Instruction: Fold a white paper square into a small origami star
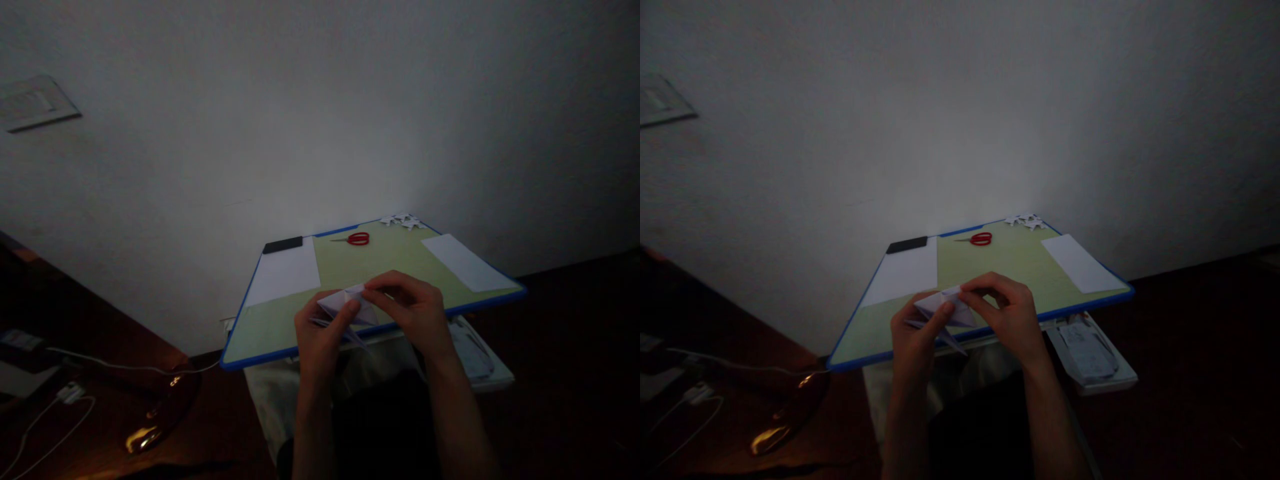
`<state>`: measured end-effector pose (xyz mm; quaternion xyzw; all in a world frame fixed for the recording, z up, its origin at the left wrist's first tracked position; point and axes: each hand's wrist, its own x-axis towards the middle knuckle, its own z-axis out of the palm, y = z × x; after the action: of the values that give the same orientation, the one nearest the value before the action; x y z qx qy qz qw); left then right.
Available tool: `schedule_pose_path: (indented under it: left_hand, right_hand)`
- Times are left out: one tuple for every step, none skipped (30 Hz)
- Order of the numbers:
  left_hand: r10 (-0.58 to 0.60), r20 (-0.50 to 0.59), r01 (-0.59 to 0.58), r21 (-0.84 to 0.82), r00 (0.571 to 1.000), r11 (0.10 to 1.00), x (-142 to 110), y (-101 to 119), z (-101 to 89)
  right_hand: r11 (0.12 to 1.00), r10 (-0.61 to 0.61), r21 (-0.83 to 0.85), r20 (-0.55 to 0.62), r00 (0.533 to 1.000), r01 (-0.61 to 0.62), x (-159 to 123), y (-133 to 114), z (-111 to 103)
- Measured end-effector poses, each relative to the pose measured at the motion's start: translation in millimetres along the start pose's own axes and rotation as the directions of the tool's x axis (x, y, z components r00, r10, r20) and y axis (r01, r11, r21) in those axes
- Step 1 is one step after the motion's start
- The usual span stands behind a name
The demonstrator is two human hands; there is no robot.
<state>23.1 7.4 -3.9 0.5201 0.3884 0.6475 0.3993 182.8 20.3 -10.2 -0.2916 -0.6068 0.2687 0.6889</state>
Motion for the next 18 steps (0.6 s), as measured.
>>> schedule_pose_path:
  left_hand:
    - [0.005, -0.024, -0.006, -0.005, 1.000, 1.000, 0, -1, 1.3]
    - [0.011, -0.054, -0.012, -0.012, 0.998, 1.000, -1, -1, 2.8]
    - [0.018, -0.087, -0.020, -0.019, 0.996, 1.000, -1, -2, 4.4]
    - [0.024, -0.120, -0.027, -0.025, 0.993, 0.999, -1, -3, 5.9]
    - [0.030, -0.149, -0.035, -0.033, 0.988, 0.999, -1, -4, 7.3]
    - [0.037, -0.173, -0.044, -0.040, 0.984, 0.998, -1, -5, 8.5]
    - [0.043, -0.190, -0.052, -0.045, 0.981, 0.998, -1, -6, 9.4]
    - [0.047, -0.199, -0.058, -0.048, 0.979, 0.997, -1, -6, 10.0]
    - [0.050, -0.200, -0.061, -0.049, 0.978, 0.997, -2, -7, 10.3]
    - [0.051, -0.197, -0.061, -0.049, 0.979, 0.997, -2, -7, 10.5]
    - [0.051, -0.192, -0.061, -0.046, 0.980, 0.997, -3, -7, 10.5]
    - [0.051, -0.186, -0.060, -0.042, 0.981, 0.997, -4, -6, 10.5]
    - [0.051, -0.179, -0.059, -0.038, 0.983, 0.998, -4, -6, 10.5]
    - [0.053, -0.174, -0.059, -0.031, 0.983, 0.998, -4, -6, 10.5]
    - [0.054, -0.169, -0.059, -0.024, 0.984, 0.998, -5, -6, 10.6]
    - [0.058, -0.169, -0.061, -0.016, 0.984, 0.998, -5, -5, 10.7]
    - [0.062, -0.170, -0.064, -0.007, 0.984, 0.998, -4, -5, 10.8]
    - [0.065, -0.172, -0.065, 0.003, 0.983, 0.998, -4, -5, 10.9]
  right_hand:
    - [0.999, -0.022, -0.039, -0.014, 1.000, 0.022, 0, -1, 3]
    - [0.994, -0.058, -0.090, -0.026, 0.998, 0.056, 1, -2, 6]
    - [0.985, -0.103, -0.141, -0.032, 0.994, 0.097, 1, -4, 9]
    - [0.974, -0.139, -0.183, -0.031, 0.990, 0.131, 2, -5, 12]
    - [0.965, -0.175, -0.202, -0.031, 0.984, 0.165, 2, -6, 14]
    - [0.960, -0.194, -0.211, -0.024, 0.981, 0.185, 2, -7, 17]
    - [0.957, -0.205, -0.213, -0.020, 0.978, 0.196, 2, -7, 19]
    - [0.957, -0.209, -0.208, -0.020, 0.978, 0.200, 1, -7, 20]
    - [0.960, -0.204, -0.201, -0.022, 0.979, 0.196, 1, -7, 21]
    - [0.964, -0.194, -0.190, -0.028, 0.981, 0.186, 1, -6, 21]
    - [0.970, -0.179, -0.173, -0.036, 0.983, 0.170, 0, -5, 21]
    - [0.977, -0.160, -0.153, -0.047, 0.986, 0.151, 0, -4, 21]
    - [0.983, -0.137, -0.132, -0.059, 0.989, 0.128, 0, -4, 20]
    - [0.988, -0.112, -0.114, -0.071, 0.991, 0.104, -1, -3, 20]
    - [0.992, -0.092, -0.099, -0.085, 0.992, 0.084, -1, -3, 20]
    - [0.993, -0.079, -0.090, -0.096, 0.992, 0.070, -1, -3, 20]
    - [0.994, -0.074, -0.088, -0.103, 0.992, 0.065, -1, -3, 20]
    - [0.994, -0.077, -0.088, -0.104, 0.992, 0.068, -1, -4, 21]
